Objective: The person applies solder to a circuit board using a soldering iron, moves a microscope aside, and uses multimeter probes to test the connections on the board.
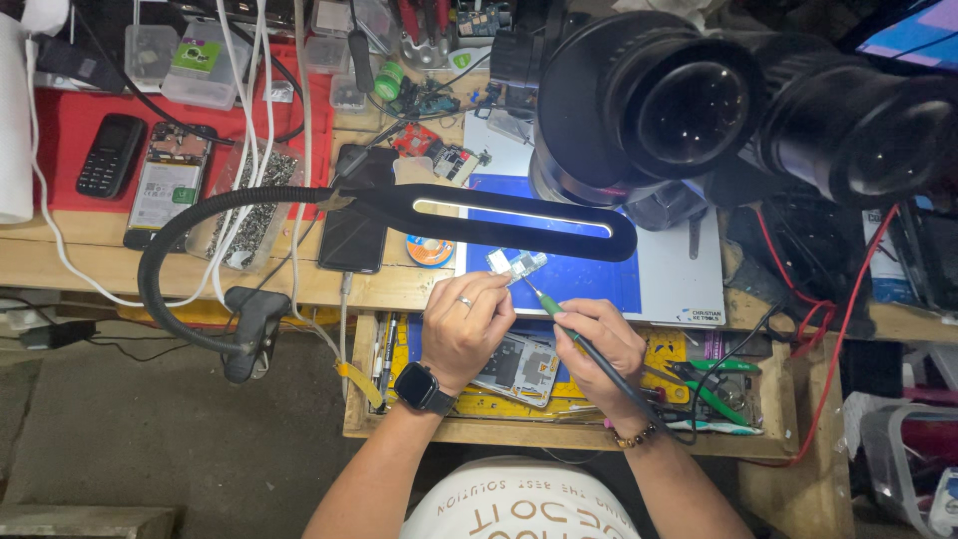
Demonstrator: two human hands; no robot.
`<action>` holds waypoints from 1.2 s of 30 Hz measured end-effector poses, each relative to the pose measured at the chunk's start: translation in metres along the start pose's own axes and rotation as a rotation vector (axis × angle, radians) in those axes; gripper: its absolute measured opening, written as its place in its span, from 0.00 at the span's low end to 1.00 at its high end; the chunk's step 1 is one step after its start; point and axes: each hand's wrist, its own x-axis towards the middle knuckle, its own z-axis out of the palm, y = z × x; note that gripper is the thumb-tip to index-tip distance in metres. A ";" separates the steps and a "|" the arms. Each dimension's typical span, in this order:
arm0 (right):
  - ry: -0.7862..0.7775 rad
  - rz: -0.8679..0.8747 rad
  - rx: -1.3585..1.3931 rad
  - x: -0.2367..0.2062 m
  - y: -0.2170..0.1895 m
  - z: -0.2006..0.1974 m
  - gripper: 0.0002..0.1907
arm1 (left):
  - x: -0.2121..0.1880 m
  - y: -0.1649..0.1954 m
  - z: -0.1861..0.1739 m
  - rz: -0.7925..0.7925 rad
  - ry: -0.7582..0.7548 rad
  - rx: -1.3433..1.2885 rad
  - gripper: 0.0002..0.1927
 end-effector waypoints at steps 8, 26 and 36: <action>0.005 0.000 0.000 0.000 0.001 0.000 0.13 | 0.000 0.001 0.002 0.002 0.007 0.002 0.07; -0.004 0.015 0.011 0.000 0.004 -0.001 0.13 | 0.001 0.001 0.002 -0.002 0.011 0.007 0.06; -0.002 0.003 0.004 -0.001 0.003 -0.003 0.13 | 0.002 0.003 0.002 -0.008 0.001 -0.004 0.06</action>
